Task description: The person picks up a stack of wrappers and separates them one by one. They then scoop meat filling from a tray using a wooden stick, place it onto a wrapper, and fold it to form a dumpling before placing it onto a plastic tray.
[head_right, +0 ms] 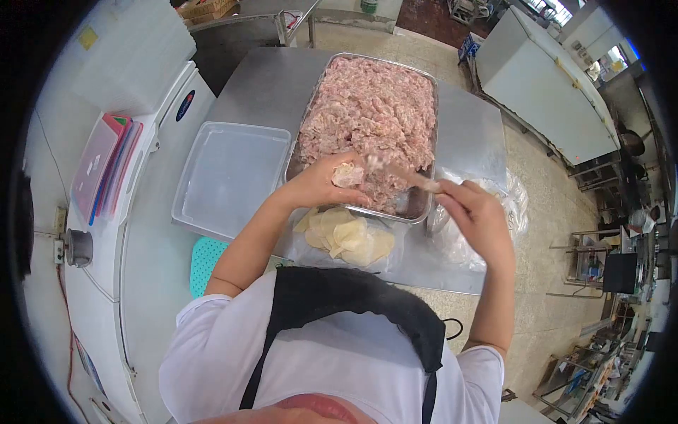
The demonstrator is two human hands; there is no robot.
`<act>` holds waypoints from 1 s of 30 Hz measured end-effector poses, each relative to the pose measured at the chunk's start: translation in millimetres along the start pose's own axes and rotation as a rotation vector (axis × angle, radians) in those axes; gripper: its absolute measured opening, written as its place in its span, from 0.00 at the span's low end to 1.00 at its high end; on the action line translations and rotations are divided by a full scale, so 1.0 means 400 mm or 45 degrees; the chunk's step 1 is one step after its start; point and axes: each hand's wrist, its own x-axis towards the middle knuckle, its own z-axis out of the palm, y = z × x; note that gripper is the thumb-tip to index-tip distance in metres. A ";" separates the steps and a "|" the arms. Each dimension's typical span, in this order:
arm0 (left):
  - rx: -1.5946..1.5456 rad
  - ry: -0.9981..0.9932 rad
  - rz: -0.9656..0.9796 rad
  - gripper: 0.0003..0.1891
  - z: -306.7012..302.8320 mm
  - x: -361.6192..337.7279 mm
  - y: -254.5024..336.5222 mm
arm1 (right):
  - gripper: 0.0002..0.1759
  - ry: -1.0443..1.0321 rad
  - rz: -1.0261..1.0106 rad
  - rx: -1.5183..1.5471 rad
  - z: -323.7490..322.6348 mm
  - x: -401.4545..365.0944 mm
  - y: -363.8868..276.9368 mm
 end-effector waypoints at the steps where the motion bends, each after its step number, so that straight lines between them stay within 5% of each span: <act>1: 0.000 -0.008 -0.006 0.25 -0.002 -0.005 0.006 | 0.13 -0.004 -0.018 0.141 -0.008 -0.003 0.008; 7: 0.030 -0.029 0.026 0.19 -0.003 -0.021 0.063 | 0.15 -0.145 -0.263 0.387 0.100 -0.008 -0.013; 10: 0.182 -0.157 0.187 0.18 -0.009 -0.024 0.055 | 0.14 -0.197 -0.235 0.168 0.058 0.006 -0.011; 18: 0.235 -0.179 -0.245 0.20 -0.031 0.000 0.045 | 0.14 0.007 -0.251 -0.046 0.068 0.005 -0.042; 22: 0.159 -0.011 -0.206 0.22 -0.044 -0.026 0.045 | 0.15 -0.096 0.002 0.263 0.057 0.043 0.072; 25: -0.230 -0.041 -0.439 0.26 -0.054 -0.021 0.007 | 0.22 -0.396 0.004 -0.091 0.105 0.053 0.115; 27: 0.195 0.280 0.225 0.23 -0.048 -0.009 0.018 | 0.21 -0.440 -0.036 -0.240 0.154 0.069 0.112; 30: 0.105 0.199 0.052 0.21 -0.051 -0.010 0.044 | 0.22 -0.361 -0.174 -0.456 0.246 0.093 0.114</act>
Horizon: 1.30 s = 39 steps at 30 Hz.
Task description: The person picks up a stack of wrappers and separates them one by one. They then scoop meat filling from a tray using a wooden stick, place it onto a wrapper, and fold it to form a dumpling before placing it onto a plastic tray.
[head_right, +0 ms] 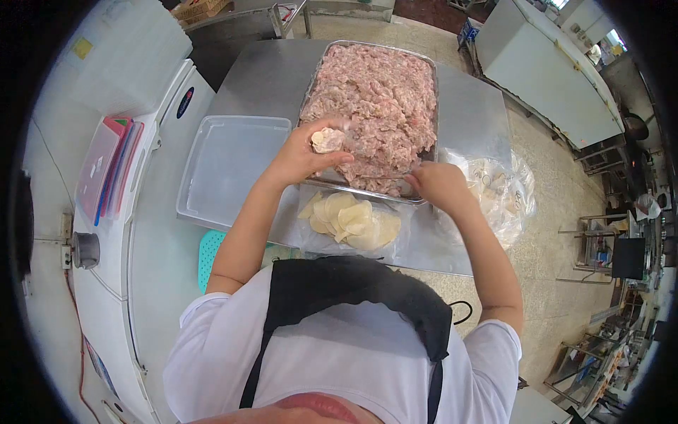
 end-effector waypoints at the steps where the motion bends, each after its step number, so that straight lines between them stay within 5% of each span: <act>1: -0.001 -0.002 0.001 0.21 -0.003 -0.002 0.003 | 0.22 -0.038 0.038 -0.081 0.026 0.016 -0.017; 3: -0.017 -0.147 -0.366 0.19 -0.011 -0.005 0.006 | 0.22 -0.076 0.075 -0.164 0.051 0.030 -0.052; 6: -0.031 -0.084 -0.327 0.17 -0.014 -0.016 -0.018 | 0.23 -0.047 -0.019 -0.073 0.073 0.025 -0.068; 9: 0.064 -0.045 -0.078 0.14 -0.021 -0.016 -0.038 | 0.25 -0.056 0.024 0.279 0.070 0.002 -0.007; 12: -0.135 -0.047 -0.300 0.13 -0.020 -0.023 -0.034 | 0.26 -0.068 0.138 0.784 0.018 -0.041 0.028; 15: -0.054 -0.159 -0.192 0.15 -0.002 -0.013 -0.055 | 0.22 0.031 0.361 1.474 -0.055 -0.074 0.037; 18: -0.042 -0.199 -0.049 0.17 0.031 -0.003 -0.033 | 0.21 0.172 0.220 1.448 -0.114 -0.080 -0.004; 23: -0.156 -0.228 -0.300 0.23 0.052 -0.014 -0.008 | 0.14 0.339 -0.097 0.989 -0.085 -0.074 -0.055; 28: 0.053 -0.361 -0.001 0.21 0.032 -0.027 -0.007 | 0.13 0.110 0.019 0.763 -0.210 -0.114 0.001; 32: -0.075 -0.446 -0.229 0.20 0.020 -0.013 0.035 | 0.13 0.215 -0.069 0.800 -0.170 -0.106 -0.052; 34: 0.058 -0.466 0.076 0.19 0.021 -0.009 0.024 | 0.13 0.279 -0.178 0.838 -0.147 -0.101 -0.060; 39: 0.010 -0.376 -0.167 0.19 0.036 -0.028 -0.055 | 0.13 0.308 -0.036 0.537 -0.184 -0.098 -0.032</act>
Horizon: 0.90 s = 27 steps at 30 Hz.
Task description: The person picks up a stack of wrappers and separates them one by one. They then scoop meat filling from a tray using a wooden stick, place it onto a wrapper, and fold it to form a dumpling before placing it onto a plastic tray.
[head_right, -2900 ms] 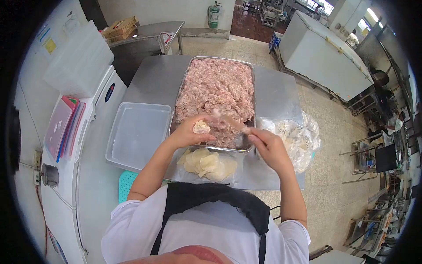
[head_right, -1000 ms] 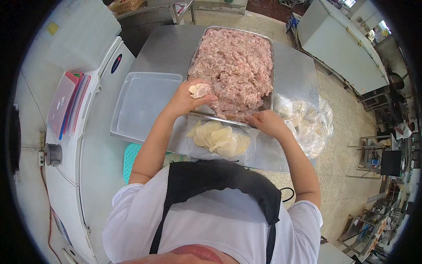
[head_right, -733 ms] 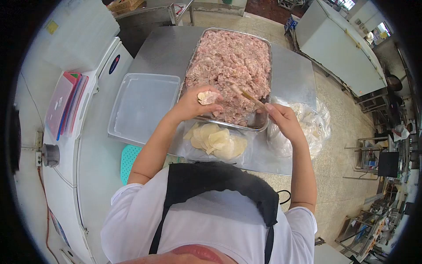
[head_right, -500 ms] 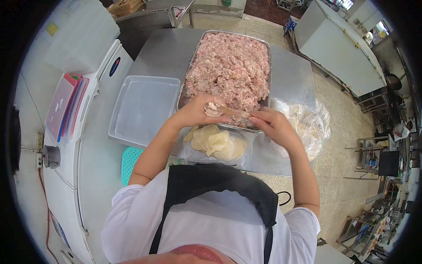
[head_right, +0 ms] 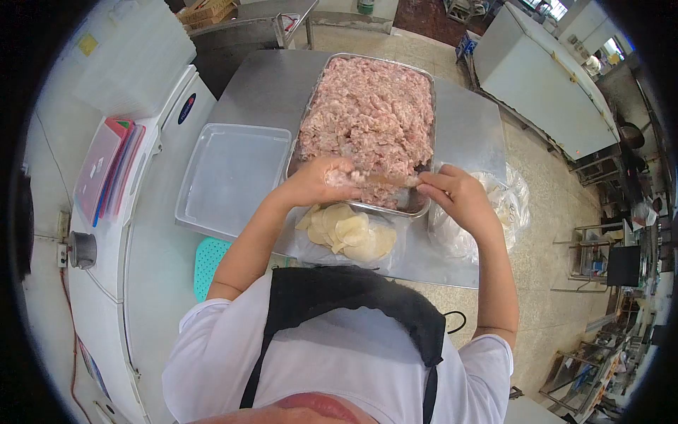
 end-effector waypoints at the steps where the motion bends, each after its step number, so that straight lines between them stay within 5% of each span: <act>1: -0.102 0.076 -0.147 0.19 0.002 0.005 -0.016 | 0.12 0.104 0.052 -0.144 -0.008 0.004 -0.014; 5: -0.313 0.063 -0.326 0.21 -0.007 0.026 -0.027 | 0.12 0.409 -0.187 -0.172 0.105 0.013 -0.025; 8: -0.171 0.028 -0.414 0.21 -0.008 0.021 0.025 | 0.15 0.265 -0.079 -0.289 0.199 0.021 0.131; 11: 0.008 0.183 -0.169 0.21 -0.021 -0.007 0.036 | 0.14 -0.041 0.215 -0.447 0.141 0.008 0.146; 15: -0.028 0.162 0.008 0.22 -0.020 -0.011 0.038 | 0.12 0.184 0.343 -0.137 0.064 -0.030 0.100; 17: -0.028 0.211 0.106 0.22 -0.013 -0.004 0.041 | 0.13 0.255 0.224 0.396 0.032 -0.040 0.045; 22: 0.162 -0.046 0.217 0.22 -0.017 0.017 0.081 | 0.14 -0.034 -0.027 0.320 0.060 -0.041 -0.037; 27: 0.203 0.083 0.156 0.22 -0.019 0.005 0.101 | 0.13 -0.050 0.152 0.633 -0.012 -0.054 0.029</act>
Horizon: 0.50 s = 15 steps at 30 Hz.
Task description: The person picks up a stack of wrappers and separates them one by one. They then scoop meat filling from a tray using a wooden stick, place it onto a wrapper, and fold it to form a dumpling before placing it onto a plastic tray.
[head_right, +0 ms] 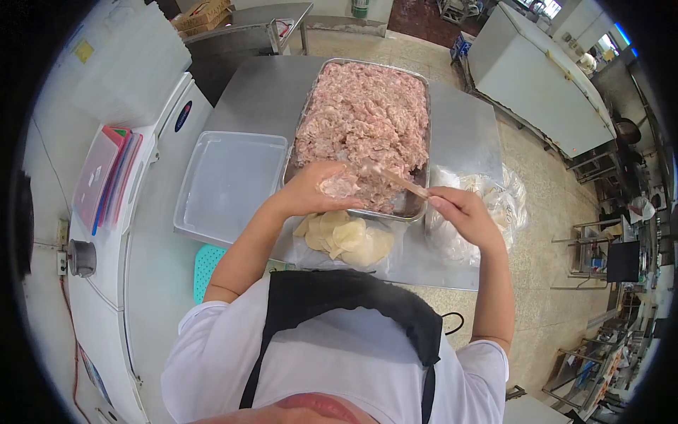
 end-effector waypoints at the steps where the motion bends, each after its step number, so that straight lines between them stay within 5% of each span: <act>1: 0.042 -0.025 -0.048 0.22 -0.005 0.001 0.004 | 0.14 -0.040 0.140 0.028 0.016 -0.003 -0.009; 8: -0.067 -0.016 -0.135 0.23 0.005 0.008 -0.012 | 0.19 -0.130 0.338 0.168 0.096 -0.016 0.012; 15: -0.106 -0.040 -0.139 0.24 0.019 0.008 -0.032 | 0.17 -0.047 0.102 -0.132 0.112 -0.024 -0.019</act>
